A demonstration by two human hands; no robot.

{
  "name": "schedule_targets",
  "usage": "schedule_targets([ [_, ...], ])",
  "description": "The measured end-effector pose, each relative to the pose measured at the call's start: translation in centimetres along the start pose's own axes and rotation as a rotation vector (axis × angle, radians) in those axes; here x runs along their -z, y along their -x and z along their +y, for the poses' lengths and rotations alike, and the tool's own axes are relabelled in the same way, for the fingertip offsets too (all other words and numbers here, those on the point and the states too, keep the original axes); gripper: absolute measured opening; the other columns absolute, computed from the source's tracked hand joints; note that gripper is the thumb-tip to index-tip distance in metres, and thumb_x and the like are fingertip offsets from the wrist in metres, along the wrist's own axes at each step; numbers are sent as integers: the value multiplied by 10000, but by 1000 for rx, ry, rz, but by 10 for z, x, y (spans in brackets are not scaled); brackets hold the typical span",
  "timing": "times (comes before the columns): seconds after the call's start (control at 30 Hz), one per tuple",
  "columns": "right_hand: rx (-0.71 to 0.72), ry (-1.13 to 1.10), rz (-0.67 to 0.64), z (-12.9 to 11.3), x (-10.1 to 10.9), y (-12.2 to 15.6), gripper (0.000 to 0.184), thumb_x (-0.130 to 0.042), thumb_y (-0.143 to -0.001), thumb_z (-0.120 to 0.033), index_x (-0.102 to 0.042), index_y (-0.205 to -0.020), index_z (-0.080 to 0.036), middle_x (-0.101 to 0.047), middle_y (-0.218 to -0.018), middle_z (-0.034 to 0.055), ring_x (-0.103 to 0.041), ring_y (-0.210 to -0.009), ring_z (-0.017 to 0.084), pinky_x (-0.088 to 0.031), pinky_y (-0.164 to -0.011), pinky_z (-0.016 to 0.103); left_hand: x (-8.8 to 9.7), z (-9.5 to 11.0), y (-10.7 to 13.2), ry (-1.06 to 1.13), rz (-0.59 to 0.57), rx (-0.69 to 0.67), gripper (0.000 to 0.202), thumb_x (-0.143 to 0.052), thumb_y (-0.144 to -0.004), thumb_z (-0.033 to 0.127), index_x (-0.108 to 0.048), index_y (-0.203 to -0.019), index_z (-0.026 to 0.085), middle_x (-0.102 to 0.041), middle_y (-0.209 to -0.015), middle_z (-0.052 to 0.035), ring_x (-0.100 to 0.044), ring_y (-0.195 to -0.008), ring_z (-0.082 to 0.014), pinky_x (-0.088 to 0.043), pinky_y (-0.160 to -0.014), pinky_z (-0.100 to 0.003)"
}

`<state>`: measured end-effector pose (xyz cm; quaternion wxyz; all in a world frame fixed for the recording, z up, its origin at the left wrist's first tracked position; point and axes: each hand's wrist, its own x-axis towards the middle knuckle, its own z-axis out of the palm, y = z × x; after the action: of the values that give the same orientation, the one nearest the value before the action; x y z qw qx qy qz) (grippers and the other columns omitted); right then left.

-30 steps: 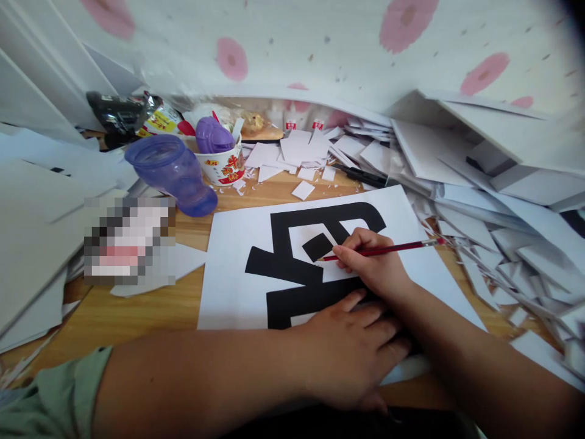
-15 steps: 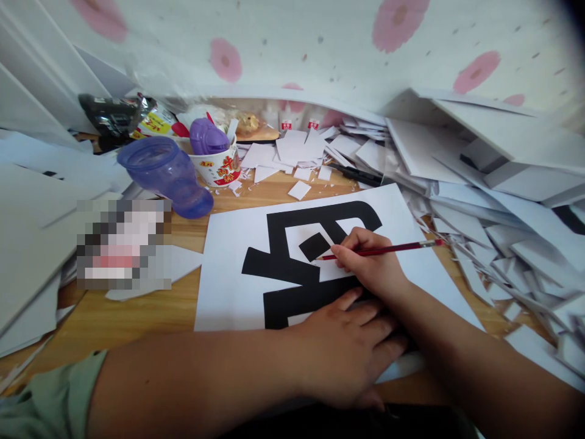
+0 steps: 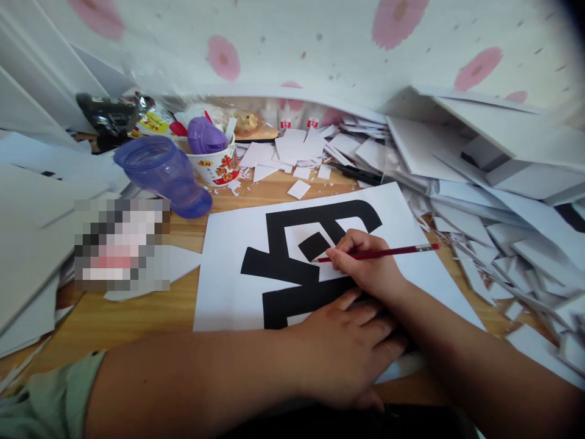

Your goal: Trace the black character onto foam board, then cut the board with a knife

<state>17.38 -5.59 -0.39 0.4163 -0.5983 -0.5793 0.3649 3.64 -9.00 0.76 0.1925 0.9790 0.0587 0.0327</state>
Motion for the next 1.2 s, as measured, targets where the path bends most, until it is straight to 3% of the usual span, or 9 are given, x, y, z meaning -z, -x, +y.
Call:
schedule_targets([
  [0.47, -29, 3, 103, -1, 8, 0, 271, -669, -737, -309, -501, -555, -199, -560, -505, -25, -494, -479, 108, -373, -452, 234, -2, 1, 1, 3, -22, 7, 762, -538, -826, 577, -336, -1430, 159, -363, -1479, -84, -236, -1390, -280, -187, -1147, -505],
  [0.83, -2, -7, 37, -3, 5, 1, 270, -662, -735, -340, -504, -568, -199, -548, -540, -9, -495, -515, 124, -374, -475, 256, -1, 1, 0, 1, -2, 4, 770, -563, -806, 587, -360, -1415, 162, -392, -1456, -88, -263, -1372, -288, -177, -1148, -468],
  [1.2, -40, 39, 127, 2, 11, -1, 280, -657, -734, -318, -478, -550, -205, -553, -507, -20, -479, -482, 113, -373, -451, 244, -1, 1, 1, 14, -45, 2, 746, -531, -843, 558, -333, -1425, 136, -369, -1478, -103, -234, -1397, -292, -202, -1138, -518],
])
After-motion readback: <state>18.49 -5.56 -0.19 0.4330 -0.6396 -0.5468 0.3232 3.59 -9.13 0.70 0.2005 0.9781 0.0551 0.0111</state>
